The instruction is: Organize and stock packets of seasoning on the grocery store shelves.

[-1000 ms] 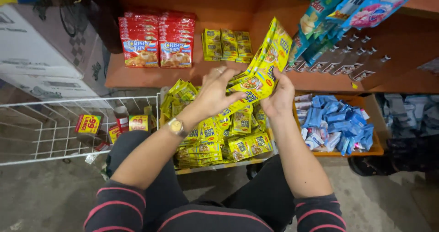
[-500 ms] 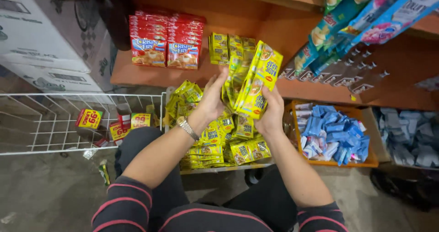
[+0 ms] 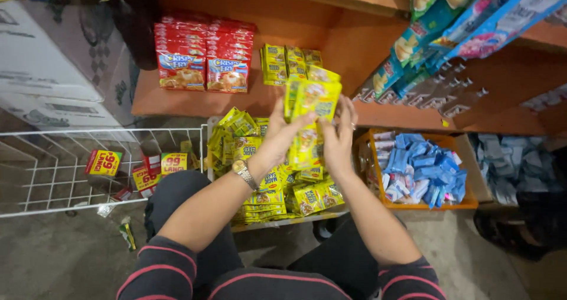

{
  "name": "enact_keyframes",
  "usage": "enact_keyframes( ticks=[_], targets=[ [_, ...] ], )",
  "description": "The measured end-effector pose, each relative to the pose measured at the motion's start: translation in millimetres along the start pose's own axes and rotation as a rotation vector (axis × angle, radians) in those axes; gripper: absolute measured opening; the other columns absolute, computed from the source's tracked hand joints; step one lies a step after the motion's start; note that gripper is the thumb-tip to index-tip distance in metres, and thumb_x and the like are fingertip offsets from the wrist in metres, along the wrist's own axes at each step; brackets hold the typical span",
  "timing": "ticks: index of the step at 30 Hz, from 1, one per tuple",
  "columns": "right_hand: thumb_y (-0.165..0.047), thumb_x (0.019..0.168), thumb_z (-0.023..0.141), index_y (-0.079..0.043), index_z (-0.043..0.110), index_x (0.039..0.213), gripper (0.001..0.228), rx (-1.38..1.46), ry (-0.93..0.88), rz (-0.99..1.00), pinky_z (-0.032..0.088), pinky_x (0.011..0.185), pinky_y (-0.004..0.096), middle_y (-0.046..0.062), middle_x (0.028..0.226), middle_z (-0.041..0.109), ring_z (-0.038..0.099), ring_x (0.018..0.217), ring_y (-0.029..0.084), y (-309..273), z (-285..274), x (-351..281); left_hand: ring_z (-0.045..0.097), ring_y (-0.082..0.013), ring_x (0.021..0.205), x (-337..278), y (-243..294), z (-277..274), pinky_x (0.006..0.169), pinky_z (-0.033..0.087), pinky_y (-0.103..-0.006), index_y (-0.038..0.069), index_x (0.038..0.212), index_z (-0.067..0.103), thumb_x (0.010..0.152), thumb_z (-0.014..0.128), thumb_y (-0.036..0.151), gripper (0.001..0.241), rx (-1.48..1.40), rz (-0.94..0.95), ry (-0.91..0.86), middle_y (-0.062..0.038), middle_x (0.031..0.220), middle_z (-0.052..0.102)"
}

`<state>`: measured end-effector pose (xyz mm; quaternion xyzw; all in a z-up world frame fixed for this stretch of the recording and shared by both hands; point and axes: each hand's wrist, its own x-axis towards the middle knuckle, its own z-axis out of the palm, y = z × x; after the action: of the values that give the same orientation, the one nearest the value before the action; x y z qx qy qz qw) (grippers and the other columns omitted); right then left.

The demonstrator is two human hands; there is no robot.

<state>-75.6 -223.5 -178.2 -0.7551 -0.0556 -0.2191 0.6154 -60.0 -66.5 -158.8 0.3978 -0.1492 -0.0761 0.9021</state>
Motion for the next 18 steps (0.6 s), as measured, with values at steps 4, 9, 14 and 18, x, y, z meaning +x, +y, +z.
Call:
enact_keyframes(
  ticks=[4, 9, 14, 18],
  targets=[
    [-0.057, 0.1, 0.047, -0.003, 0.047, 0.148, 0.072, 0.881, -0.131, 0.687, 0.045, 0.106, 0.05, 0.019, 0.147, 0.049, 0.05, 0.13, 0.034, -10.2, 8.6, 7.7, 0.068, -0.0225, 0.112, -3.9, 15.5, -1.3, 0.091, 0.059, -0.0395, 0.011, 0.144, 0.038, 0.083, 0.077, 0.026, 0.074, -0.024, -0.293, 0.167, -0.013, 0.128, 0.065],
    [-0.062, 0.1, 0.039, -0.002, 0.037, 0.154, 0.081, 0.126, -0.02, 0.546, 0.03, 0.12, 0.043, 0.019, 0.16, 0.039, 0.034, 0.149, 0.033, 47.5, 28.7, -15.3, 0.064, -0.0185, 0.117, 1.5, -36.9, -46.7, 0.093, 0.059, -0.0367, 0.004, 0.144, 0.041, 0.085, 0.077, 0.037, 0.077, 0.462, -0.237, 0.148, -0.011, 0.133, 0.062],
    [-0.065, 0.103, 0.034, -0.002, 0.042, 0.154, 0.081, -0.237, -0.191, 0.474, 0.021, 0.126, 0.038, 0.018, 0.163, 0.038, 0.029, 0.155, 0.03, 61.4, 34.9, -24.8, 0.066, -0.0191, 0.113, -8.7, -45.2, -52.1, 0.097, 0.055, -0.0338, -0.001, 0.137, 0.043, 0.088, 0.08, 0.038, 0.073, 0.583, -0.09, 0.336, -0.013, 0.127, 0.066],
    [-0.054, 0.103, 0.043, -0.002, 0.036, 0.156, 0.075, -0.099, -0.262, 0.31, 0.03, 0.121, 0.038, 0.017, 0.161, 0.043, 0.041, 0.148, 0.03, 39.1, 24.8, -17.1, 0.068, -0.0173, 0.106, 0.5, -35.7, -50.1, 0.091, 0.058, -0.0338, 0.001, 0.133, 0.046, 0.087, 0.082, 0.032, 0.066, 0.402, -0.071, 0.353, -0.01, 0.12, 0.069]
  ],
)
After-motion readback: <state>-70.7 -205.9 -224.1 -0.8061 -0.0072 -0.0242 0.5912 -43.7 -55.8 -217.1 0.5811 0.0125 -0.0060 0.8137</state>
